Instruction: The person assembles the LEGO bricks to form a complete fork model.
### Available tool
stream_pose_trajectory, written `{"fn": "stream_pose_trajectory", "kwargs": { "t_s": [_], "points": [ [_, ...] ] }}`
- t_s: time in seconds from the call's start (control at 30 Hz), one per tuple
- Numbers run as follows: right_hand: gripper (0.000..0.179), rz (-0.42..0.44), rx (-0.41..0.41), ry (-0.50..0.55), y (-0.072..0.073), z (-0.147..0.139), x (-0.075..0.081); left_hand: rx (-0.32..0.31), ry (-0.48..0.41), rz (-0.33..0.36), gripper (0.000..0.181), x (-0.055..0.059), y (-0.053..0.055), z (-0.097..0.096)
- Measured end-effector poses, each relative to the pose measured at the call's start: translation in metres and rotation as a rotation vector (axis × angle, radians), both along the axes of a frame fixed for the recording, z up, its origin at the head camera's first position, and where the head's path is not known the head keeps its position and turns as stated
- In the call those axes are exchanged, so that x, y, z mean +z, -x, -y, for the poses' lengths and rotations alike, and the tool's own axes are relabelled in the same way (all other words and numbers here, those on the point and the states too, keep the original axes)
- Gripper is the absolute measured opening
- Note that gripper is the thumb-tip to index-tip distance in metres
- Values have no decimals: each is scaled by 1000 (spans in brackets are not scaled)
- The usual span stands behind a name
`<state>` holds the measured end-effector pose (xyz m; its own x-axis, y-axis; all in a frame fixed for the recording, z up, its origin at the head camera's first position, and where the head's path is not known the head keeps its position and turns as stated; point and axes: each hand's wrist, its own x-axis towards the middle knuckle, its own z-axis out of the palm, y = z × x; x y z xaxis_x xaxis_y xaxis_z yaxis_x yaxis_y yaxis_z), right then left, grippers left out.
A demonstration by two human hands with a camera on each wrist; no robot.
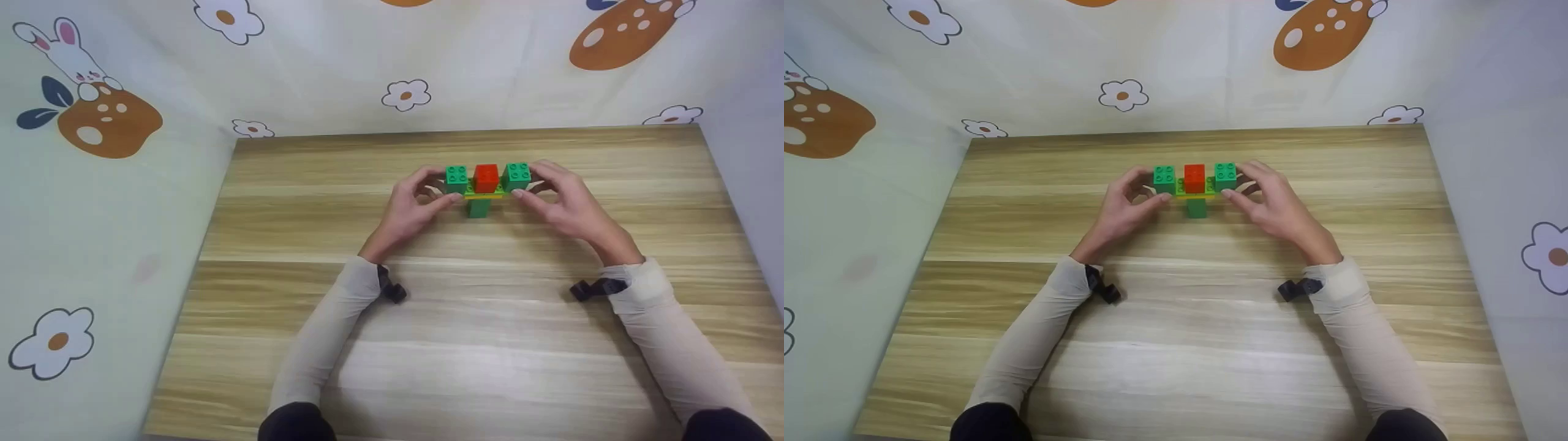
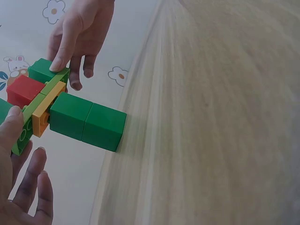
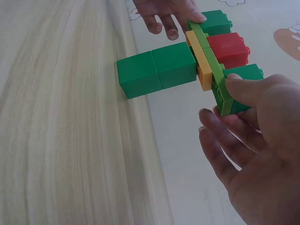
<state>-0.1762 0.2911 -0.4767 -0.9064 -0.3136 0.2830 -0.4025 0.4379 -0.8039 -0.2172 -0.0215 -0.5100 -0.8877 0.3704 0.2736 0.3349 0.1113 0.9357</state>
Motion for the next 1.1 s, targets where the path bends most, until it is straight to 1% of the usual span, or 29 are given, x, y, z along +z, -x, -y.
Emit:
{"fn": "stream_pose_trajectory", "kwargs": {
  "t_s": [0.13,0.3,0.57,0.8,0.97,1.03,1.1],
  "points": [
    [31,-5,-2,0,0,0,-1,8,14,-9,42,-1,0,1],
    [32,-9,-3,-3,1,-1,-3,1,25,-13,42,-1,0,0],
    [32,-13,-4,13,1,-1,-4,8,40,22,41,-2,0,1],
    [31,-17,-4,25,-1,-1,-3,3,64,33,44,0,0,1],
    [28,-23,-18,-4,-1,-1,-2,-1,76,3,46,1,2,3],
    [29,-21,-30,-9,-1,-1,-2,-10,69,-15,45,1,3,4],
    [34,-14,-38,-2,0,-1,-2,-22,57,-26,45,1,3,5]
  ]
}}
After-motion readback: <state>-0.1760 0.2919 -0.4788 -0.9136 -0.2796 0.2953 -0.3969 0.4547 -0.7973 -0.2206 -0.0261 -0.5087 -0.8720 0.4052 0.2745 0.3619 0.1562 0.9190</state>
